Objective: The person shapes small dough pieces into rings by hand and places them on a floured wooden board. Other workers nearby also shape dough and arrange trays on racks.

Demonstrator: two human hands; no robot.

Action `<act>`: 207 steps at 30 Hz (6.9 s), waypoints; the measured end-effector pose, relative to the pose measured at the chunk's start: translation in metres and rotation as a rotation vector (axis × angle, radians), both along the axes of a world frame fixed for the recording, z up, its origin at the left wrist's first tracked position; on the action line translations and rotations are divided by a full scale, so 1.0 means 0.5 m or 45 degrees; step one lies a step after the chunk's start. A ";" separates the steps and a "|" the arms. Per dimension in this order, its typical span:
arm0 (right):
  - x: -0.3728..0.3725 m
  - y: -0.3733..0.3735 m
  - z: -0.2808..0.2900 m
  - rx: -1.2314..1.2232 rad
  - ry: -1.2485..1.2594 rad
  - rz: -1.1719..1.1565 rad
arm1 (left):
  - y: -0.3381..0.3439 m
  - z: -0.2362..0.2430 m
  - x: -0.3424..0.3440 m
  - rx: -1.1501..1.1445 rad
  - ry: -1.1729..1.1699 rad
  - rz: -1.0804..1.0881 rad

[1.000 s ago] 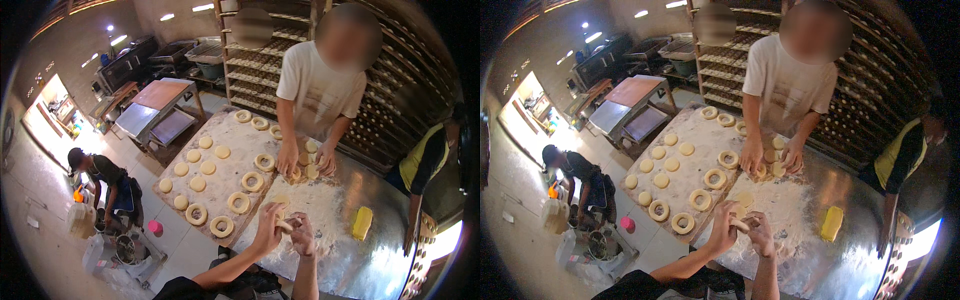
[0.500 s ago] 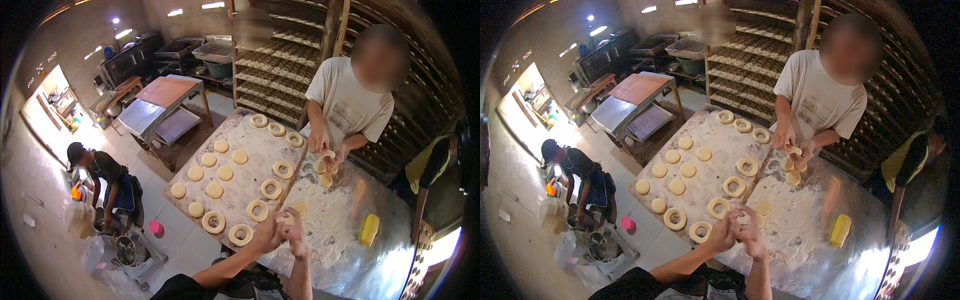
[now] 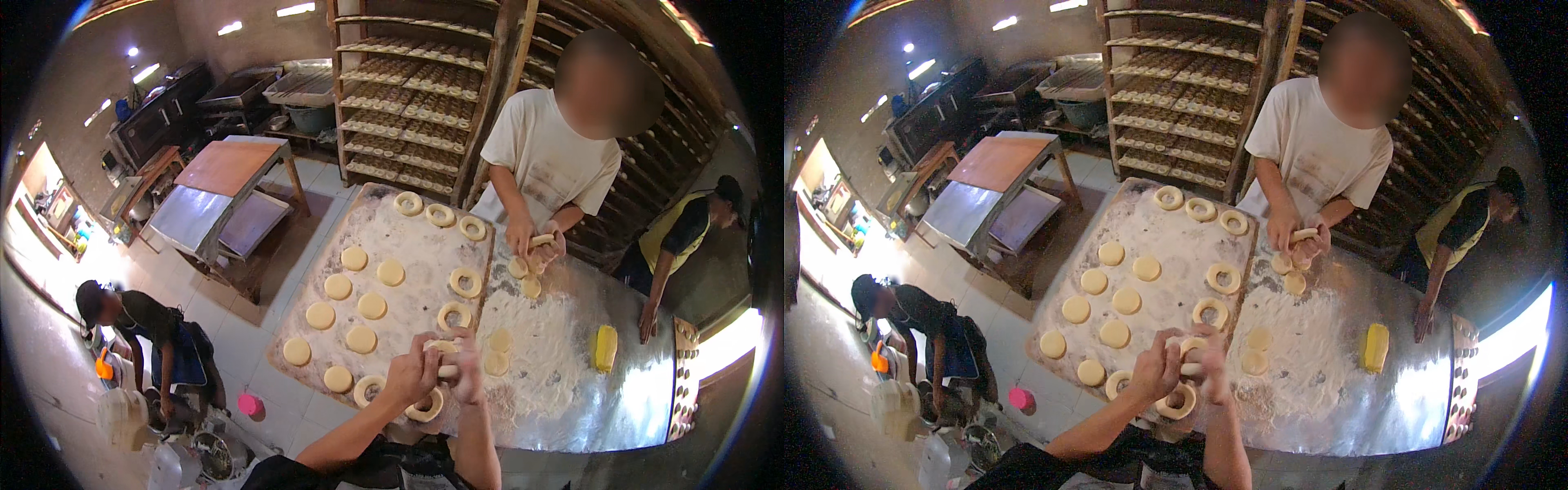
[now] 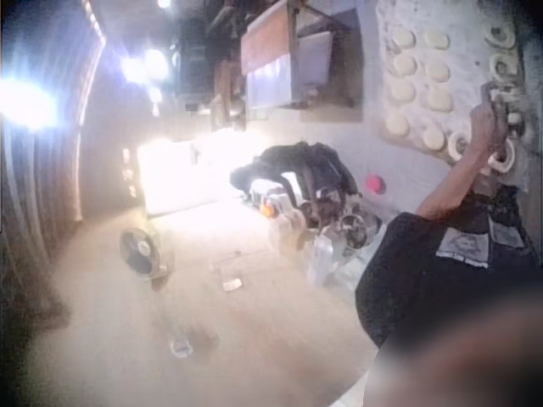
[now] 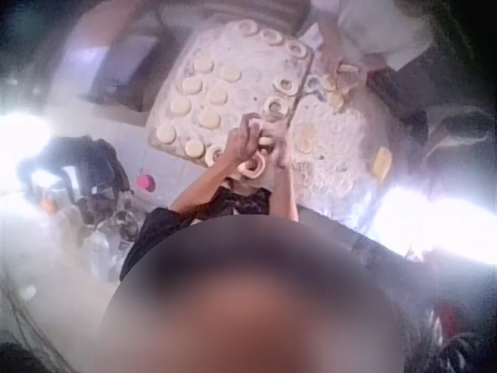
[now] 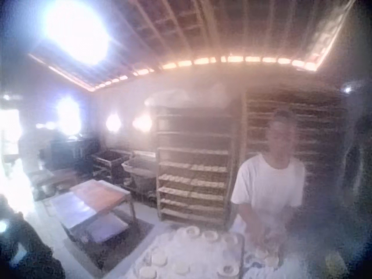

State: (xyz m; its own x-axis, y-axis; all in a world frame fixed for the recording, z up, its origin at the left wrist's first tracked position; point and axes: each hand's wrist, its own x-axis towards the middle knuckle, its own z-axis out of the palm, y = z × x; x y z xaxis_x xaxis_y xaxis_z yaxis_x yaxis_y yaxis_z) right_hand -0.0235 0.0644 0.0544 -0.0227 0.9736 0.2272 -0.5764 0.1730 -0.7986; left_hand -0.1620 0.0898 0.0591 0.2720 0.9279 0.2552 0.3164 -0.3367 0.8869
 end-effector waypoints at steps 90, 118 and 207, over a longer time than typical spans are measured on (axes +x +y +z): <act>0.175 -0.004 0.003 0.332 0.702 0.373 | -0.012 0.018 0.177 0.026 -0.073 -0.044; 0.016 0.179 -0.005 0.054 0.334 -0.099 | 0.232 0.017 0.010 -0.110 0.034 -0.218; 0.116 0.142 -0.044 -0.139 -0.072 -0.558 | 0.157 0.017 0.136 -0.202 -0.164 -0.233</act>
